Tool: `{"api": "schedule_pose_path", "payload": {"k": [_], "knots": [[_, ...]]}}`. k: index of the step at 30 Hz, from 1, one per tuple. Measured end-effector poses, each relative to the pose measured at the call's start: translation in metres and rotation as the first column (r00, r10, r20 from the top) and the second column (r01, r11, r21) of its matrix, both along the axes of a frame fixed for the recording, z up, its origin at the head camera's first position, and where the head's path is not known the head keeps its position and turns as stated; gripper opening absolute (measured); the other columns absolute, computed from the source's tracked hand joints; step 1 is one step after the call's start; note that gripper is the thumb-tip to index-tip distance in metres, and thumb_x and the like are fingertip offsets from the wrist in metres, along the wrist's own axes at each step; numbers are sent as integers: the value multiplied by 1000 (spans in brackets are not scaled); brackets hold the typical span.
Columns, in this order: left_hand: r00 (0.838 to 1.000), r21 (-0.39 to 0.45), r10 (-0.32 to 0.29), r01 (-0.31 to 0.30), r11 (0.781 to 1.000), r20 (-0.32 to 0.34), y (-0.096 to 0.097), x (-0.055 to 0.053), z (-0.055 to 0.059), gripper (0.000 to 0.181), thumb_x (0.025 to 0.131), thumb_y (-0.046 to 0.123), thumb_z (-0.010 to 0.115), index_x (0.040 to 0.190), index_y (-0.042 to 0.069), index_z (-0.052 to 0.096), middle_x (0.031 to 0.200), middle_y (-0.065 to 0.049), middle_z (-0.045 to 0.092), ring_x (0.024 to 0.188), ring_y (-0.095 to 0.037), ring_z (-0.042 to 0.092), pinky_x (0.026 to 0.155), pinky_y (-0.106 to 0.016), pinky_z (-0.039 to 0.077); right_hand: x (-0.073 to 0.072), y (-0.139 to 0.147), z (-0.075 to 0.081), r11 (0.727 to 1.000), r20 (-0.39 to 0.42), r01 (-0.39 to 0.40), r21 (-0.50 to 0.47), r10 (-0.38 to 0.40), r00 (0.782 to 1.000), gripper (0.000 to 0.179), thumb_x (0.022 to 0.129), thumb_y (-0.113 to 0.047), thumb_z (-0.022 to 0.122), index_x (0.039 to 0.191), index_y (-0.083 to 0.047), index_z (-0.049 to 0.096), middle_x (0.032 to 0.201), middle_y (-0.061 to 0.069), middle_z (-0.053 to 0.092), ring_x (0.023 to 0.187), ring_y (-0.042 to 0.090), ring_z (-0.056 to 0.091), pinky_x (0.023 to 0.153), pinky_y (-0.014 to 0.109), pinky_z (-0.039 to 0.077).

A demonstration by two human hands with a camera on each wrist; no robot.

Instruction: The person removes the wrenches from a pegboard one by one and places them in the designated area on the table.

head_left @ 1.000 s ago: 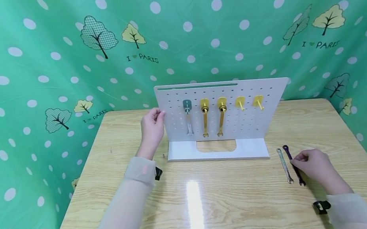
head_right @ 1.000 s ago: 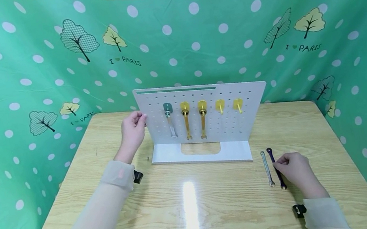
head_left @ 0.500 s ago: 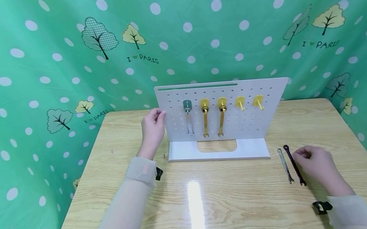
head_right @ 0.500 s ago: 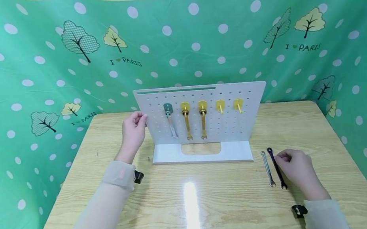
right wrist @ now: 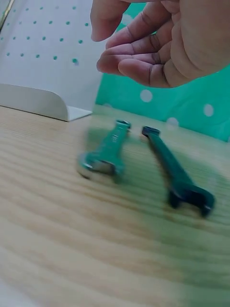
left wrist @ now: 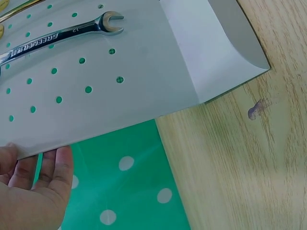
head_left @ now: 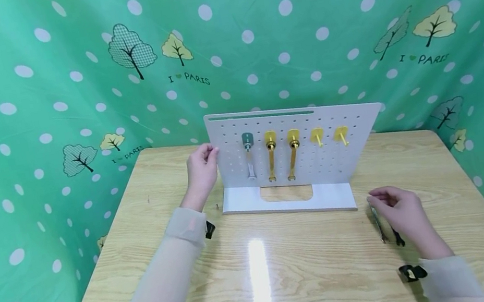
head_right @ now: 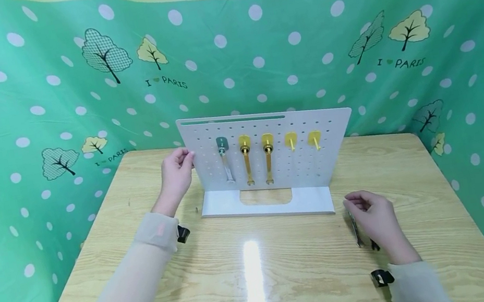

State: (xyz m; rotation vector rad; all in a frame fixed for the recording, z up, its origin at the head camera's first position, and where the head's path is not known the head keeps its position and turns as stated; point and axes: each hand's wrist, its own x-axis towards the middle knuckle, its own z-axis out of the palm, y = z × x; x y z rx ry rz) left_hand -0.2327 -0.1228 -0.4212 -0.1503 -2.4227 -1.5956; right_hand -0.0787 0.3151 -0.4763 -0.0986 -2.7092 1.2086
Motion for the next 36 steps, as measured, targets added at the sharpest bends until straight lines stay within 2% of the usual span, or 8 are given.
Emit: {"api": "schedule_pose_path", "payload": {"k": [7,14,22,31,36], "knots": [[1000,0,6,-6,1000,-7,1,0,0,17,106,11,57,104,-3,66,92,-15,70,75,-27,61,60,-28,50,-8,-14,4,998,5,-14,-62,15,1000,30,101,-24,68,115,2,71,101,12,70,87,15,64,69,16,51],[1000,15,-1,1,1000,1,2,0,1,17,106,12,56,106,-3,66,96,-14,70,81,-27,65,65,-30,54,-16,-24,8,994,-10,-51,-99,51,999,31,101,-24,68,118,1,70,106,11,70,92,17,63,73,15,52],[1000,9,10,-10,1000,-4,1,0,-1,17,106,11,57,104,-3,66,94,-15,70,80,-29,64,64,-30,53,-26,-45,14,980,-60,-92,-176,82,995,27,98,-15,71,118,4,69,108,15,71,93,14,65,77,15,53],[1000,21,13,-13,1000,-26,0,0,-2,16,105,8,58,102,-4,67,96,-17,71,84,-26,66,70,-34,56,-39,-62,18,979,-89,-149,-141,137,987,29,99,-15,71,122,2,68,112,12,71,98,22,66,80,16,52],[1000,8,7,-7,1000,-26,0,-1,-2,16,105,9,58,101,-4,67,94,-17,70,81,-28,64,68,-34,55,-45,-70,21,974,-87,-161,-159,149,985,30,99,-15,71,122,3,68,114,13,70,100,23,66,82,17,52]]}}
